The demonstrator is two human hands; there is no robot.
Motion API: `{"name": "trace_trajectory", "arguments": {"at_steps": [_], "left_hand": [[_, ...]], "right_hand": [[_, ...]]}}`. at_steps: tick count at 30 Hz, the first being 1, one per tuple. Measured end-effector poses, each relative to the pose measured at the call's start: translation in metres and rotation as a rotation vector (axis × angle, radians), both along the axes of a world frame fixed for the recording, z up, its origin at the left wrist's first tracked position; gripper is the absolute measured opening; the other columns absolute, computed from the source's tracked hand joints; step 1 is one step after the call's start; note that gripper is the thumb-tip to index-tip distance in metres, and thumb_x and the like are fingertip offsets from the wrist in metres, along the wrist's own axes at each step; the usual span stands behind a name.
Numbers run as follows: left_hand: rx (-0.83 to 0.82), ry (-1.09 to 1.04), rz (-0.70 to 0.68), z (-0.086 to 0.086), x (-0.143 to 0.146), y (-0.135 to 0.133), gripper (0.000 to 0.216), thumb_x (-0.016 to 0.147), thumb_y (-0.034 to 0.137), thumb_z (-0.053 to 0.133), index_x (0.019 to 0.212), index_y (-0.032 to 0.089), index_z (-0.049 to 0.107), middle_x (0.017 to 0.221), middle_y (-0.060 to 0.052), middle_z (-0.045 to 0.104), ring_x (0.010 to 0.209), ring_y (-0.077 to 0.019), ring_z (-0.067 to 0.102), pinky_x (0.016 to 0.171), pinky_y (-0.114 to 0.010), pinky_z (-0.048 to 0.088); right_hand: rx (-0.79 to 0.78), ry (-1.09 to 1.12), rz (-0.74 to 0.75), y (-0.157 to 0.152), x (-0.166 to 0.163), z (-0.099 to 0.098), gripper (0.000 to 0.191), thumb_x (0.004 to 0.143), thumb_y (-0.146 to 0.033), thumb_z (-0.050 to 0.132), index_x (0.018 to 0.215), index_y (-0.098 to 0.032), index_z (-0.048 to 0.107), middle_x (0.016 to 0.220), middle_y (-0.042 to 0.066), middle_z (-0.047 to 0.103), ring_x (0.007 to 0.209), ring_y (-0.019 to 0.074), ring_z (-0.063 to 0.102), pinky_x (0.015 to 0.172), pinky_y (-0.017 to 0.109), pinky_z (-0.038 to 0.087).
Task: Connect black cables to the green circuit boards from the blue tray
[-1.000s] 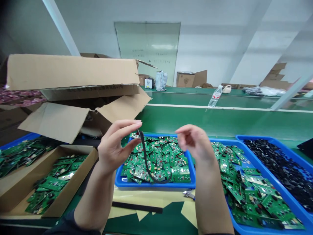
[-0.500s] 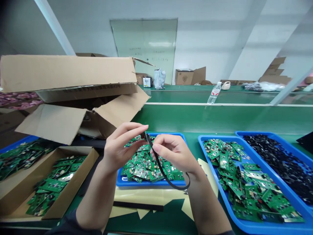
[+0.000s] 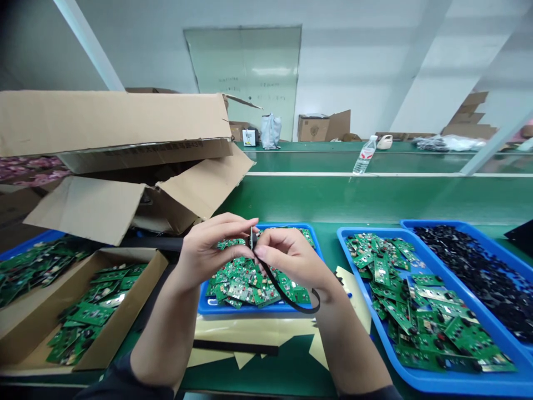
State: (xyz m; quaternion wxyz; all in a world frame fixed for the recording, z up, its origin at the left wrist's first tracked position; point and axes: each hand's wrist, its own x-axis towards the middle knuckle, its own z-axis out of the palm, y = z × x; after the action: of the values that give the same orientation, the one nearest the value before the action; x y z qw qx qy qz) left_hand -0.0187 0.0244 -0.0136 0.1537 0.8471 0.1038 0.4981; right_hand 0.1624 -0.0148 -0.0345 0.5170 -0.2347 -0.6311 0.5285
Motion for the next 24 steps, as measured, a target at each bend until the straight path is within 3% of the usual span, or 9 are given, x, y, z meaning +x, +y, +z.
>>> {"name": "trace_trajectory", "arguments": {"at_steps": [5,10,16,24], "left_hand": [[-0.149,0.014,-0.104,0.001,-0.001,-0.001,0.04,0.079,0.024,0.073,0.119,0.023,0.067,0.091,-0.005,0.068,0.082,-0.0135,0.068,0.074,-0.024,0.063],[-0.276,0.038,-0.114,-0.002,0.0,-0.002,0.041,0.083,0.023,0.069,0.124,0.026,0.063,0.096,-0.005,0.068,0.087,-0.015,0.069,0.078,-0.028,0.063],[-0.34,0.086,-0.064,-0.002,0.006,-0.007,0.035,0.089,0.018,0.057,0.123,0.021,0.062,0.105,-0.008,0.07,0.088,-0.0148,0.069,0.067,-0.018,0.06],[-0.36,0.066,0.076,0.001,0.014,-0.012,0.025,0.086,0.014,0.052,0.107,0.014,0.065,0.09,-0.007,0.073,0.073,-0.0124,0.068,0.056,-0.017,0.055]], "right_hand": [[0.074,-0.12,-0.085,-0.002,0.0,0.005,0.028,0.086,-0.035,0.06,0.064,-0.018,0.053,0.055,-0.002,0.052,0.051,0.0101,0.046,0.052,0.023,0.038],[0.265,-0.304,-0.362,-0.005,0.002,0.009,0.02,0.084,-0.024,0.054,0.064,-0.019,0.053,0.056,-0.002,0.051,0.052,0.0103,0.045,0.051,0.023,0.037],[0.532,-0.405,-0.659,-0.006,-0.003,0.008,0.017,0.082,-0.017,0.053,0.066,-0.021,0.051,0.056,-0.003,0.053,0.05,0.0106,0.047,0.051,0.023,0.039],[0.633,-0.57,-0.7,-0.007,-0.003,0.006,0.01,0.084,-0.016,0.052,0.077,-0.021,0.056,0.064,-0.001,0.062,0.055,0.0114,0.055,0.054,0.023,0.042]]}}
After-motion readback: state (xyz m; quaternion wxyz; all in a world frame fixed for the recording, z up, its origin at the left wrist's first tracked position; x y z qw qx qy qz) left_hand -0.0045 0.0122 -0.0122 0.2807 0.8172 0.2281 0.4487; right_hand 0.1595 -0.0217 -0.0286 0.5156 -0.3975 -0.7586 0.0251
